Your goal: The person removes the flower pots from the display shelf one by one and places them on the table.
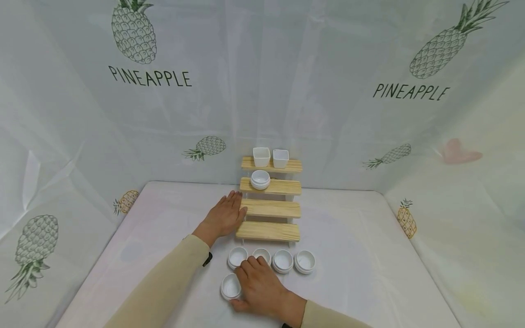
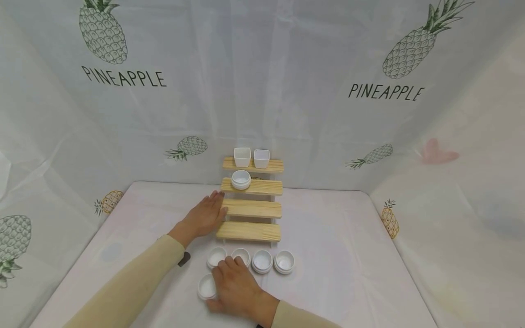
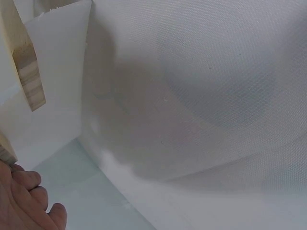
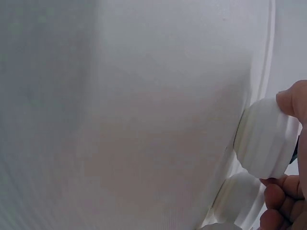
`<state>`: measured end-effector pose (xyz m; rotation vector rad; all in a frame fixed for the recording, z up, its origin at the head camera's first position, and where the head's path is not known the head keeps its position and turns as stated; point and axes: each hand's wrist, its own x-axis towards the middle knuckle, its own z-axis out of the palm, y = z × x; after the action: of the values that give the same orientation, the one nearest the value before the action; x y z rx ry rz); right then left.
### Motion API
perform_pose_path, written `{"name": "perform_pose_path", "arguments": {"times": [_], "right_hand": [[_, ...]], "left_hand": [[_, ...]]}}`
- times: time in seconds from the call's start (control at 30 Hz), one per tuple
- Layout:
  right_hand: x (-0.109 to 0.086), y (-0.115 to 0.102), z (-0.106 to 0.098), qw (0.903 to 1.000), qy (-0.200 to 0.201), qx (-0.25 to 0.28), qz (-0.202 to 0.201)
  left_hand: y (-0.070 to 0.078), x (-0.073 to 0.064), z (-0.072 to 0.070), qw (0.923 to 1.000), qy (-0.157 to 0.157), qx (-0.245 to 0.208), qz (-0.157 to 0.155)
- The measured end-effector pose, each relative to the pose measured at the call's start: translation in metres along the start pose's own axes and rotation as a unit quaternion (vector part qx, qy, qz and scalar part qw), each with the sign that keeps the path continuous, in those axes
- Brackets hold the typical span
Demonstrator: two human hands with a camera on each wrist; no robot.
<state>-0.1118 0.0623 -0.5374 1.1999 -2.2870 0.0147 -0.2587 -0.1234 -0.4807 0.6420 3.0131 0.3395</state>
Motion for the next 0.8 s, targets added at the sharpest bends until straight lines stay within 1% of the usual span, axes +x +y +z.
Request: {"name": "perform_pose_path", "arguments": {"times": [0.17, 0.47, 0.67, 0.8], "right_hand": [[-0.0007, 0.0012, 0.0011, 1.0000, -0.006, 0.003, 0.007], [0.0019, 0.0019, 0.0005, 0.9998, 0.015, 0.006, 0.012], [0.0024, 0.0018, 0.0001, 0.9997, 0.018, 0.008, 0.013], [0.0025, 0.0015, -0.0003, 0.9997, 0.018, 0.009, 0.015]], "left_hand": [[0.0003, 0.0005, 0.0002, 1.0000, -0.001, 0.001, 0.000], [0.0011, 0.0009, -0.0001, 1.0000, -0.002, -0.001, 0.000], [-0.0003, 0.0012, 0.0015, 1.0000, -0.004, 0.002, 0.002], [-0.0013, 0.0014, 0.0029, 1.0000, 0.002, 0.004, 0.005]]}}
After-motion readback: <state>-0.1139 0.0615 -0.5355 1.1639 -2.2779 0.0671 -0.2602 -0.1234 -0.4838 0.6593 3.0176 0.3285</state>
